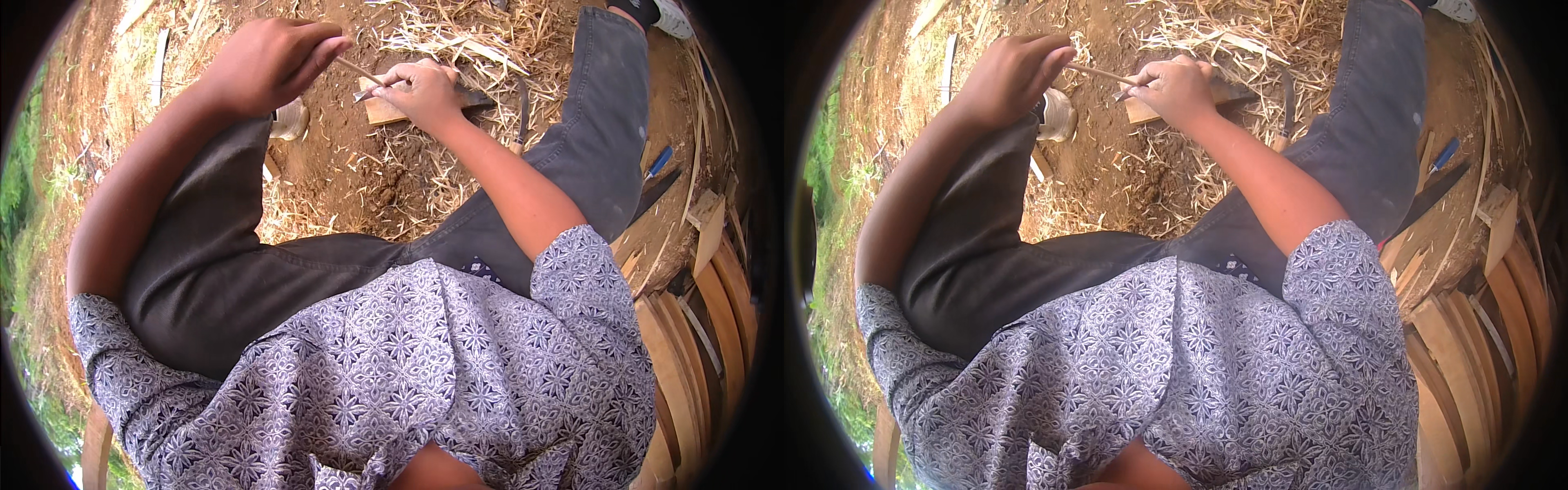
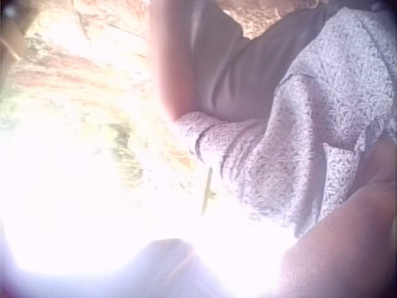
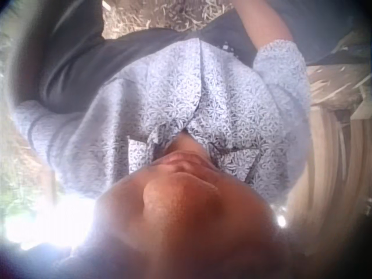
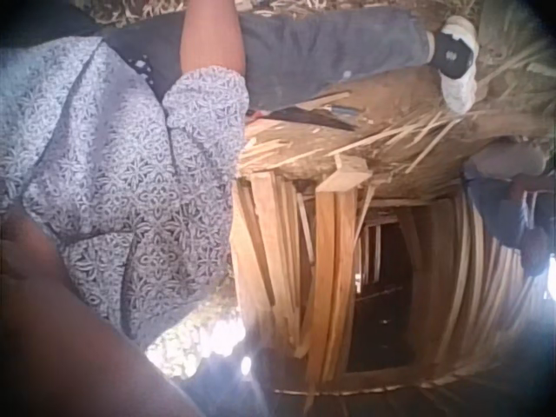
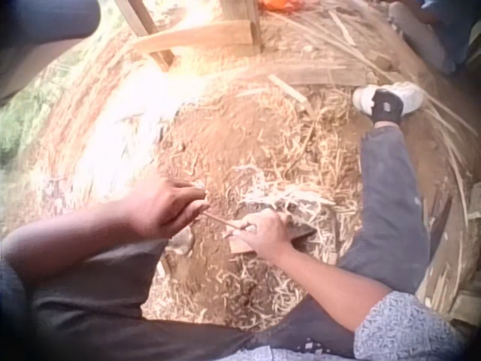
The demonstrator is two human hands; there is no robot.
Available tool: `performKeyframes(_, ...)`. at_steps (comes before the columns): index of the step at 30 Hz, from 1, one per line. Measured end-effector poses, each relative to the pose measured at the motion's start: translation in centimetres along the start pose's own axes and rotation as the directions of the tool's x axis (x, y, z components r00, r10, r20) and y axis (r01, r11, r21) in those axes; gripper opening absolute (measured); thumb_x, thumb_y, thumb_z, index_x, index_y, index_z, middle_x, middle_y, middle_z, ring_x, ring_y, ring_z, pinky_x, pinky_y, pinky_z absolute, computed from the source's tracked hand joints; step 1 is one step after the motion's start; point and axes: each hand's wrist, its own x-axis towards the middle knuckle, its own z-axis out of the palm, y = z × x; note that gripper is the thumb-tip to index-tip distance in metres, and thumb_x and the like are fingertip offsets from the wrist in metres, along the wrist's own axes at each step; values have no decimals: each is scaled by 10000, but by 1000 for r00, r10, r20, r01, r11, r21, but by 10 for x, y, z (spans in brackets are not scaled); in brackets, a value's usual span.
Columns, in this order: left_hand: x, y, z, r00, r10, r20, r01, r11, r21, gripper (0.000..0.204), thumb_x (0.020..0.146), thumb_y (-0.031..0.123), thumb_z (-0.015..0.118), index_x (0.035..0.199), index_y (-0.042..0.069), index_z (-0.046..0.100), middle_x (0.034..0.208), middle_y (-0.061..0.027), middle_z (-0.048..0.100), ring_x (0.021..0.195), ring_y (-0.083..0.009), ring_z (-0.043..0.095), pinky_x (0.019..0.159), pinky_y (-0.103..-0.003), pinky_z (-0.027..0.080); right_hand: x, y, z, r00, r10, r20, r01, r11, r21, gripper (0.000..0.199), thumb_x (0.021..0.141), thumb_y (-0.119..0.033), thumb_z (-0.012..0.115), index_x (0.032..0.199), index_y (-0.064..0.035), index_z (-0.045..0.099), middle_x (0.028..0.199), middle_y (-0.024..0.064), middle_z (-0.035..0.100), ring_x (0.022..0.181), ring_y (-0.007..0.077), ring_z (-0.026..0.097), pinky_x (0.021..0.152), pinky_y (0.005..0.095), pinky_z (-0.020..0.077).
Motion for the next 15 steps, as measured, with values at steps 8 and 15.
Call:
performKeyframes(8,16,9,-13,990,132,48,-131,991,-21,262,1052,276,558,904,63,594,726,-176,625,677,-414,640,604,-503,492,18,-73,-47,990,-79,-118,120,911,394,274,803,-501,847,834,-229,830,742,-13,704,865,190,631,920,425,368)
performKeyframes(15,25,-4,-2,994,107,3,-107,993,54,301,1080,356,537,995,87,644,749,-185,639,717,-425,646,669,-536,507,-3,12,3,999,14,32,-11,995,-95,274,817,-524,834,882,-258,838,767,-37,708,925,163,610,967,430,333)
